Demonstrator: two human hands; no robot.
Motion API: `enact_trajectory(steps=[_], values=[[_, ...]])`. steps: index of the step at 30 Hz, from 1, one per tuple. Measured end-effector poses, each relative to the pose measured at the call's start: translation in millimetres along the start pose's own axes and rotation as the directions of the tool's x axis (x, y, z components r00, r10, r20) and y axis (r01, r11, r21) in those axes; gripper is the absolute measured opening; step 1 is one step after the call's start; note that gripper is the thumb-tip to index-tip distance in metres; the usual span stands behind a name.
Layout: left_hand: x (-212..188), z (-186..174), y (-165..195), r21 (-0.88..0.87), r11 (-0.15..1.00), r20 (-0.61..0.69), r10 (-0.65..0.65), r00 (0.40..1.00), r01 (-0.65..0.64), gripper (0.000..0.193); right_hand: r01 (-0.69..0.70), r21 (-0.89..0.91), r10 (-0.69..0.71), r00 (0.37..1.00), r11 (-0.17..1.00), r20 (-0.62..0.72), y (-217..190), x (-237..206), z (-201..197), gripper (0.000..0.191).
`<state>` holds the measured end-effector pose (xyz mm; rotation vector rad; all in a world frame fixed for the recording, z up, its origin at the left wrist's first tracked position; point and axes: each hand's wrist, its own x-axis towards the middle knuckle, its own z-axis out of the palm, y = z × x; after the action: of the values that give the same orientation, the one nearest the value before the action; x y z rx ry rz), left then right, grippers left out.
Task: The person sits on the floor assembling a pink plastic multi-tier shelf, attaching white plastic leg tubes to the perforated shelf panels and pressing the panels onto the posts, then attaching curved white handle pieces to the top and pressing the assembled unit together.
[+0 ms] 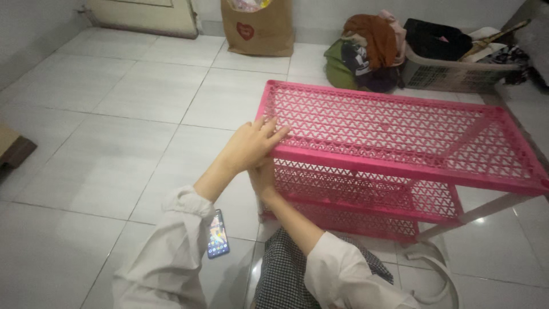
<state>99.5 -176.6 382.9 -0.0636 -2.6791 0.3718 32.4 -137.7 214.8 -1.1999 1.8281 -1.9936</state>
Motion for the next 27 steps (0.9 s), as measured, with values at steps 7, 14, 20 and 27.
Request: enact_trajectory(steps=[7, 14, 20, 27], values=[[-27, -9, 13, -0.296, 0.943, -0.212, -0.218, 0.953, 0.150, 0.116, -0.187, -0.033, 0.189, 0.951, 0.982, 0.244, 21, -38, -89, 0.058], [-84, 104, 36, -0.843, 0.076, 0.423, -0.518, 0.744, 0.532, 0.112, -0.003, -0.554, -0.286, 0.855, 0.832, -0.433, 53, -147, -335, 0.061], [-85, 170, 54, -0.744, 0.200, 0.382, -0.656, 0.651, 0.638, 0.044, -0.266, -0.431, -0.117, 0.722, 0.862, -0.681, 60, -174, -476, 0.093], [-71, 176, 56, -0.821, 0.163, 0.204, -0.811, 0.548, 0.548, 0.038, -0.135, -0.605, -0.267, 0.807, 0.785, -0.526, 89, -37, -457, 0.106]])
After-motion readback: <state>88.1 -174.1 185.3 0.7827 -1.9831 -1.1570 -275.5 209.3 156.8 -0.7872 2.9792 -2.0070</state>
